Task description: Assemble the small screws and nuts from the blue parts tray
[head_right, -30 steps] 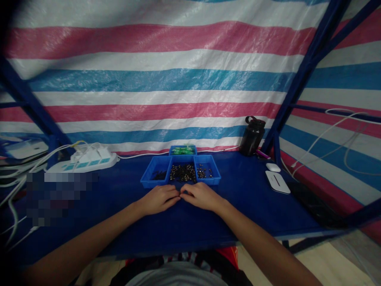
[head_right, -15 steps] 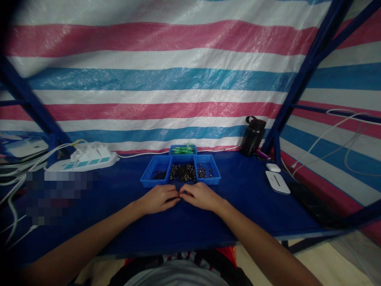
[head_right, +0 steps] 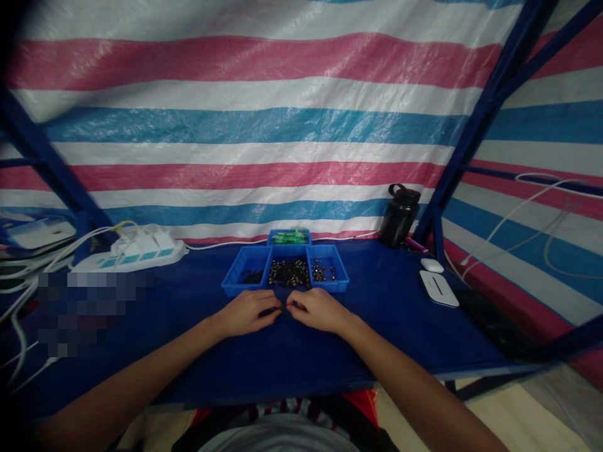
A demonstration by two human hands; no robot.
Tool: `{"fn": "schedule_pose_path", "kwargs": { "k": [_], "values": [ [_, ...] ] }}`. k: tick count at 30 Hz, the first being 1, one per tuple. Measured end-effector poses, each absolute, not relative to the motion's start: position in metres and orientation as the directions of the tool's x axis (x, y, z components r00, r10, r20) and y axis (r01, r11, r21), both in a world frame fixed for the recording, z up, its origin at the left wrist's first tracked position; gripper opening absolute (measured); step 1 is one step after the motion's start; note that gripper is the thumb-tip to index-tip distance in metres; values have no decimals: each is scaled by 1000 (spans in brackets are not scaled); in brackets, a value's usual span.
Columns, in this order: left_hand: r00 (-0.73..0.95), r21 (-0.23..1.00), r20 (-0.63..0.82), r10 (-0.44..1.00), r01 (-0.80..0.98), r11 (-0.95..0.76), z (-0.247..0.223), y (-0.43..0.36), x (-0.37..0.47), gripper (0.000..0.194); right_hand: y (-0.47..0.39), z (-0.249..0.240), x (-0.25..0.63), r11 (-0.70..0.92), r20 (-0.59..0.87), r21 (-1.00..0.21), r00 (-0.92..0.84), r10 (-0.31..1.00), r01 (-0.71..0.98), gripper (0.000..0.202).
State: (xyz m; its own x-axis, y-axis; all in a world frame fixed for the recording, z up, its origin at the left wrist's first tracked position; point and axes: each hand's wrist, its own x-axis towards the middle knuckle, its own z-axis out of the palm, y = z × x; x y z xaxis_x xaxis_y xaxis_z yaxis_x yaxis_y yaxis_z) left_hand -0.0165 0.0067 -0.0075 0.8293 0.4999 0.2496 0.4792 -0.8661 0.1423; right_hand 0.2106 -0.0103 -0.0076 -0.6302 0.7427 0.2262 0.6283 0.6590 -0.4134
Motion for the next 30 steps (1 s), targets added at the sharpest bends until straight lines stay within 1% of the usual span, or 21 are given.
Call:
{"fn": "schedule_pose_path", "kwargs": {
  "k": [4,7,10,13,16,21,30],
  "values": [
    [821,156,270,503,478,-864,-8,7,-17,20,-9,-10,211,665,194,-380,-647,737,643,14],
    [822,151,291,489,466,-872,-9,7,-16,21,-9,-12,210,694,165,-343,-687,707,632,15],
    [824,152,304,479,454,-878,-10,7,-15,22,-9,-14,209,723,164,-307,-714,681,619,16],
    [818,177,312,483,449,-876,-9,5,-15,23,-9,-15,208,728,175,-285,-713,680,624,18],
    [819,203,308,484,441,-874,-7,3,-15,23,-9,-13,208,725,185,-292,-707,683,624,18],
    [810,204,325,487,443,-873,-6,3,-15,23,-9,-11,208,716,181,-315,-702,689,623,19],
    [820,200,336,464,420,-885,-7,3,-14,22,-8,-13,209,729,186,-289,-710,679,621,18]
  ]
}}
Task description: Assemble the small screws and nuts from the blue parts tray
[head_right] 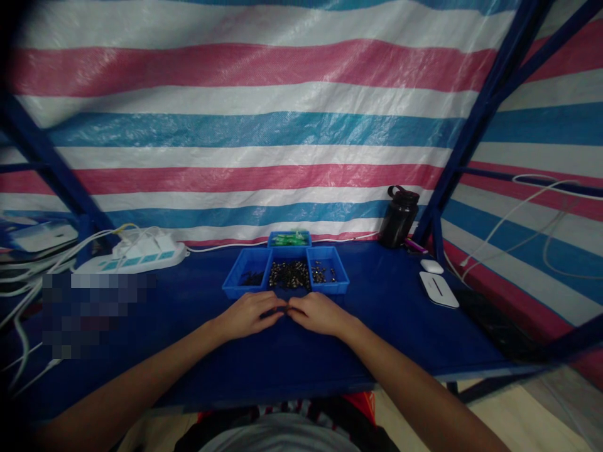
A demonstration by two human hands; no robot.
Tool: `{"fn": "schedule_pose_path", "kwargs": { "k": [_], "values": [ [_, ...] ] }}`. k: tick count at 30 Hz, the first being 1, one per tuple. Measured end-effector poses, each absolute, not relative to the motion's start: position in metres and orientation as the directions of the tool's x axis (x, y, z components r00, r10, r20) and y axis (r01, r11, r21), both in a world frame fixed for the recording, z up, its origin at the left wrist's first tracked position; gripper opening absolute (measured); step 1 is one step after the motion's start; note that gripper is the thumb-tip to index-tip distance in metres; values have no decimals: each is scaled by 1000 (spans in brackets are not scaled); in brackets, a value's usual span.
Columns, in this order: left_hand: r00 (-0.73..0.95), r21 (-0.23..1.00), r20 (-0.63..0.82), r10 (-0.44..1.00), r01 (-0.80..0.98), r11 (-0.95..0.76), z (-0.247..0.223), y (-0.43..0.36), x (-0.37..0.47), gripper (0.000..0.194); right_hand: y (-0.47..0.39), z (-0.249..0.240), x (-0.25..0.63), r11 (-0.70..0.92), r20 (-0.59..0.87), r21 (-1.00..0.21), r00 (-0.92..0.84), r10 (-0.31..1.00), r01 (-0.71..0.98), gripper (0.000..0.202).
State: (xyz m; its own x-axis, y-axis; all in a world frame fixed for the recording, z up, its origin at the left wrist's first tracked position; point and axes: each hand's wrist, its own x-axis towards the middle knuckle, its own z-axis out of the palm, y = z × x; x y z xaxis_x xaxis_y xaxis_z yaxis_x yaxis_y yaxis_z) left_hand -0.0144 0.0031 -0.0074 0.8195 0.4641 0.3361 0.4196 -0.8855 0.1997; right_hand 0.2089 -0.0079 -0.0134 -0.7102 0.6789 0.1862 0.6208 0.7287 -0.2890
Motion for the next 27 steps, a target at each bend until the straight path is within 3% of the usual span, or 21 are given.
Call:
{"fn": "schedule_pose_path", "kwargs": {
  "k": [16,27],
  "values": [
    [816,150,302,493,471,-870,-9,6,-15,15,-9,-7,212,686,245,-332,-643,726,647,18],
    [851,143,224,474,452,-880,-10,5,-14,17,-14,-8,211,726,301,-399,-667,681,561,14]
  ]
}}
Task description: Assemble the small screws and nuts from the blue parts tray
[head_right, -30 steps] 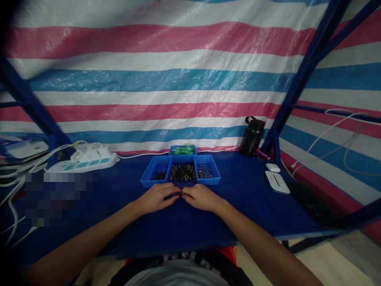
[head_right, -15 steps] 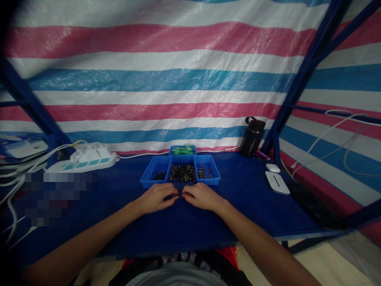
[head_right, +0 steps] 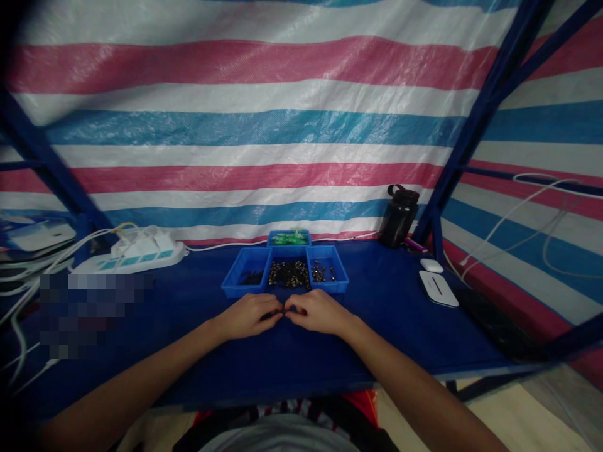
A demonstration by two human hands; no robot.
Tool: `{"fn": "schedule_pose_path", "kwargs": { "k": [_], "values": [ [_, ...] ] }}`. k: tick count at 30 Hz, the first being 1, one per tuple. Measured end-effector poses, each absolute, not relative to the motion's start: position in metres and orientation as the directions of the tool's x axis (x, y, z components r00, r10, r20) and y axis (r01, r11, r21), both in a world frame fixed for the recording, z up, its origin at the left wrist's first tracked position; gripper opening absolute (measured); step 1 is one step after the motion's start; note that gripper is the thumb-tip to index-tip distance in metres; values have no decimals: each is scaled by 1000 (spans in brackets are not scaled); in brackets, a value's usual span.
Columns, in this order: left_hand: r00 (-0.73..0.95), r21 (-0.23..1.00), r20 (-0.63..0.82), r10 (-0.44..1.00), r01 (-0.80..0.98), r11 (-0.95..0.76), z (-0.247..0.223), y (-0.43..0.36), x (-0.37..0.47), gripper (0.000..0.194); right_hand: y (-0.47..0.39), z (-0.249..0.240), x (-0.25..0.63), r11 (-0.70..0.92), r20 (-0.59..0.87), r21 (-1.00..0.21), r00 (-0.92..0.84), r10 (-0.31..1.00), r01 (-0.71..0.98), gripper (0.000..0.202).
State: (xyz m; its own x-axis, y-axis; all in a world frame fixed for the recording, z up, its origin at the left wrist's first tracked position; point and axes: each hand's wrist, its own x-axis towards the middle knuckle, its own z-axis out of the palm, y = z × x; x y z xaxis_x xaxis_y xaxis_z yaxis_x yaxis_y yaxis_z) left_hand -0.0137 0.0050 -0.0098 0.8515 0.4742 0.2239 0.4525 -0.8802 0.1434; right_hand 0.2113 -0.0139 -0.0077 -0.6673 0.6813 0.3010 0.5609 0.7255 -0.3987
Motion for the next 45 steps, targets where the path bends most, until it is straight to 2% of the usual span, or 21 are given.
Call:
{"fn": "schedule_pose_path", "kwargs": {
  "k": [9,16,30,41,45],
  "values": [
    [860,122,224,459,442,-889,-9,5,-13,21,-14,-7,212,705,286,-411,-653,702,578,19],
    [871,61,253,421,420,-906,-11,2,-13,25,-14,-7,211,697,274,-414,-650,709,585,18],
    [876,60,228,425,423,-904,-10,3,-12,25,-12,-9,213,715,301,-398,-655,693,575,18],
    [826,121,288,484,470,-874,-12,6,-14,20,-11,-6,212,695,295,-389,-633,716,605,16],
    [805,153,323,498,474,-867,-11,6,-15,19,-9,-8,213,681,252,-367,-637,729,634,15]
  ]
}}
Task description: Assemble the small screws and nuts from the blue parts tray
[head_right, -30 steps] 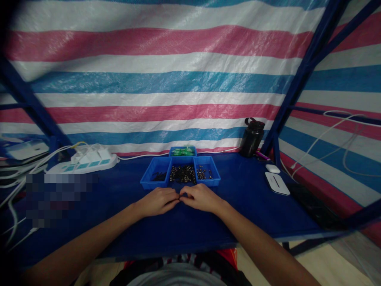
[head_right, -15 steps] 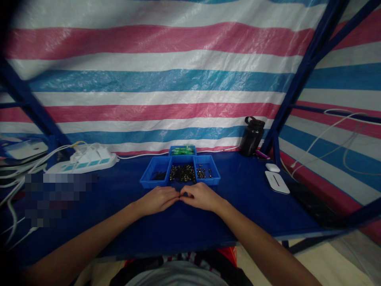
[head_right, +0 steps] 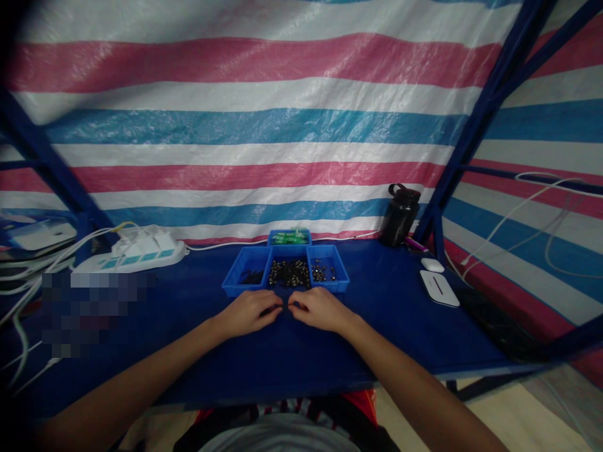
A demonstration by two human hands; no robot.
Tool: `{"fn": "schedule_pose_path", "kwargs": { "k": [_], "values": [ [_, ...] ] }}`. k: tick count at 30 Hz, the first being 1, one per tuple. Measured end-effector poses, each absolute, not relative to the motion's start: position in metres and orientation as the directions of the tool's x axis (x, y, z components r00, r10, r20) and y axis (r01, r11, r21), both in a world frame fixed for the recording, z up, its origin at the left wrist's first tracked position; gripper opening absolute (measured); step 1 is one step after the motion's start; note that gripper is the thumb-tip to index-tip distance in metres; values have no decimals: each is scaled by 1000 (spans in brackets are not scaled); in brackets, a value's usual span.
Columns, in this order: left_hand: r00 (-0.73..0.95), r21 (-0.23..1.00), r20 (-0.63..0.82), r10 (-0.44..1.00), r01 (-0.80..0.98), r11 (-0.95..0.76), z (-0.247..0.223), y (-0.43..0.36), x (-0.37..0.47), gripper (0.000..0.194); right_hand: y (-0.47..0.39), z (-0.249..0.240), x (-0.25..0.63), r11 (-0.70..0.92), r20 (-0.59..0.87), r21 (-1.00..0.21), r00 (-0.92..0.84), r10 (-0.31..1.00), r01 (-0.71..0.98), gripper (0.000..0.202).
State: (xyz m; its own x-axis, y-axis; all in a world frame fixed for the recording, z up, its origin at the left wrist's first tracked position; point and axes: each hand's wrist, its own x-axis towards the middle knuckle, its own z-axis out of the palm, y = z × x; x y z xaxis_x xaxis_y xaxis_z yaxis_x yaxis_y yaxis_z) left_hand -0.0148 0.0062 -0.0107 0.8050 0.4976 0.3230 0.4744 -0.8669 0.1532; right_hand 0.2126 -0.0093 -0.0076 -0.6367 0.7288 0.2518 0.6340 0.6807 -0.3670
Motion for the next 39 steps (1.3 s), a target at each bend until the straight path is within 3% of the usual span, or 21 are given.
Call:
{"fn": "schedule_pose_path", "kwargs": {
  "k": [9,23,39],
  "values": [
    [813,159,366,453,425,-891,-12,6,-15,21,-9,-7,211,745,197,-306,-726,659,593,20],
    [816,156,368,446,419,-894,-11,4,-14,24,-10,-7,209,738,174,-331,-730,661,589,20],
    [804,163,328,495,468,-868,-11,7,-16,11,-9,-7,212,709,192,-332,-691,697,622,20]
  ]
}}
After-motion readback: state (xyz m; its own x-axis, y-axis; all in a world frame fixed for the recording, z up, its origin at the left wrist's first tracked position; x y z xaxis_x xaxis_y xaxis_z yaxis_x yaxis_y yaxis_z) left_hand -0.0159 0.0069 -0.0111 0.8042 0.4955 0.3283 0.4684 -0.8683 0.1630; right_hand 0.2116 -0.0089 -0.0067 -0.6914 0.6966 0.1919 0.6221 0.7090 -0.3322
